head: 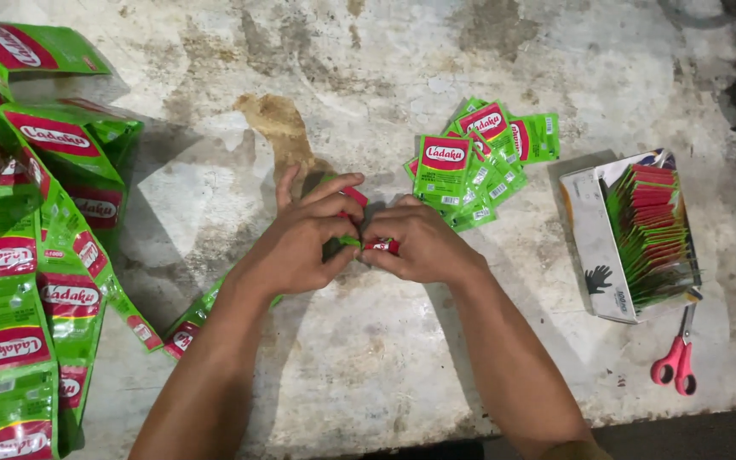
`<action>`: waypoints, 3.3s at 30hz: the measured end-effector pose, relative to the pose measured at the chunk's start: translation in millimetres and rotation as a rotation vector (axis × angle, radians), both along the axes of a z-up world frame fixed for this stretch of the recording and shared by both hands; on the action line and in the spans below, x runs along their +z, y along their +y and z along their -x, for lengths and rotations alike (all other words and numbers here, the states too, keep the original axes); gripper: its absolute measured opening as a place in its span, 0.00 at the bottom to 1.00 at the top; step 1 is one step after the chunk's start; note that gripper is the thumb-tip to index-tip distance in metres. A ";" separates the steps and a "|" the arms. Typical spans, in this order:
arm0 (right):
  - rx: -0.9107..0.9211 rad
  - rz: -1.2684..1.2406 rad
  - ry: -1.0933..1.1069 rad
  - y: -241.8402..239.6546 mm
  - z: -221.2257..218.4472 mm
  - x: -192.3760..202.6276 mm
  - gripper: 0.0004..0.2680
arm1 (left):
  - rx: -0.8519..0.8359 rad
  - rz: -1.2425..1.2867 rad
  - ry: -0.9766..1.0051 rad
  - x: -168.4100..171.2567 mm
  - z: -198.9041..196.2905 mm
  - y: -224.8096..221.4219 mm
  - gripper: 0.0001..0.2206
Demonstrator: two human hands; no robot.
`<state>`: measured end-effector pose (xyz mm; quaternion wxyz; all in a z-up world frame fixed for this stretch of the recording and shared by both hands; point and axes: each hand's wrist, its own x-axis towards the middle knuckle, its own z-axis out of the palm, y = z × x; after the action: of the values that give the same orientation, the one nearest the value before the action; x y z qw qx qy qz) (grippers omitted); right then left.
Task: Using scissors to cut individual spice packets from a long strip and organizing them into a box.
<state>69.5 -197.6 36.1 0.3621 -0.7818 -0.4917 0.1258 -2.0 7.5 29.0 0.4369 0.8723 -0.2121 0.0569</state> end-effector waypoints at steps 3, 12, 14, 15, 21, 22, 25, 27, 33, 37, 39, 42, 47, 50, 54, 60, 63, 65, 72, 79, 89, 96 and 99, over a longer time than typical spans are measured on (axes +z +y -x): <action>0.038 0.076 0.005 -1.4 0.8 2.0 0.06 | -0.015 -0.093 0.004 3.1 2.6 -0.3 0.08; 0.032 0.138 0.002 -1.8 1.9 -3.5 0.05 | -0.049 -0.100 0.009 4.1 2.7 -6.4 0.05; 0.031 0.127 0.013 -0.8 1.4 -5.2 0.05 | -0.059 -0.093 0.018 2.2 1.3 -6.0 0.04; 0.028 0.120 0.003 -1.4 1.0 -6.9 0.05 | -0.062 -0.061 0.028 1.6 1.1 -6.2 0.04; 0.019 0.067 0.018 -2.3 -0.4 -10.7 0.03 | -0.055 0.004 0.039 -4.4 -1.8 -6.7 0.03; 0.017 0.052 0.013 -2.3 -0.4 -10.3 0.03 | -0.050 0.006 0.039 -4.4 -2.5 -6.4 0.03; 0.009 0.011 0.024 -4.1 -2.0 -13.3 0.02 | -0.041 0.048 0.035 -5.8 -3.3 -5.7 0.03; -0.001 0.005 0.022 -6.0 -1.9 -17.1 0.03 | -0.032 0.066 0.034 -8.2 -3.0 -6.4 0.03; -0.035 -0.063 0.081 -6.8 -1.6 -14.0 0.02 | 0.007 0.098 0.018 -6.6 -3.4 -2.6 0.04; -0.081 -0.112 0.157 -11.7 -7.4 -13.2 0.02 | 0.060 0.041 -0.005 -13.7 -3.2 4.1 0.04; -0.113 -0.123 0.134 -18.4 -12.7 -15.8 0.03 | 0.067 0.038 -0.004 -7.2 -3.7 3.7 0.03; -0.211 -0.161 0.076 -20.6 -15.1 -10.9 0.04 | 0.078 0.005 -0.017 -4.3 -1.9 4.3 0.03; -0.426 -0.319 0.093 -43.8 -29.0 -23.2 0.11 | 0.086 -0.005 -0.037 3.8 -1.2 6.4 0.18; -0.561 -0.452 0.005 -48.1 -35.1 -18.0 0.11 | 0.053 0.046 0.009 4.8 -0.8 5.8 0.27; -0.722 -0.083 -0.213 -47.7 -37.4 -16.6 0.16 | 0.056 0.054 -0.004 -7.1 -3.7 5.5 0.30; -0.810 -0.035 -0.440 -34.8 -26.9 -4.3 0.17 | 0.101 0.124 -0.113 -14.7 -8.7 7.0 0.27; -0.569 -0.291 -0.332 -23.8 -16.5 -15.2 0.13 | 0.117 0.142 -0.192 -12.2 -11.0 8.1 0.21; -0.382 -0.416 -0.142 -10.9 -6.8 -21.3 0.13 | 0.120 0.132 -0.222 -18.5 -12.0 7.8 0.17; -0.338 -0.453 0.007 -3.5 -0.6 -25.9 0.04 | 0.264 0.016 -0.263 -29.4 -7.5 -2.3 0.16; -0.492 -0.389 -0.105 -0.8 -2.7 4.4 0.14 | 0.311 0.000 -0.152 -32.8 -5.0 -4.9 0.07; -0.168 -0.049 -0.488 -1.9 1.1 -16.7 0.07 | 0.131 -0.097 -0.011 -13.4 3.1 -2.0 0.05; -0.069 -0.084 -0.143 -4.9 -5.3 -29.4 0.03 | 0.084 -0.094 -0.052 -16.8 -2.3 -0.2 0.08; -0.052 -0.119 -0.018 -6.2 -7.6 -31.0 0.05 | 0.068 -0.056 -0.011 -24.7 -4.1 -0.3 0.08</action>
<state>77.1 -203.8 5.1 0.4065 -0.7727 -0.4809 0.0801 2.1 7.1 4.3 0.4091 0.8905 -0.1859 0.0705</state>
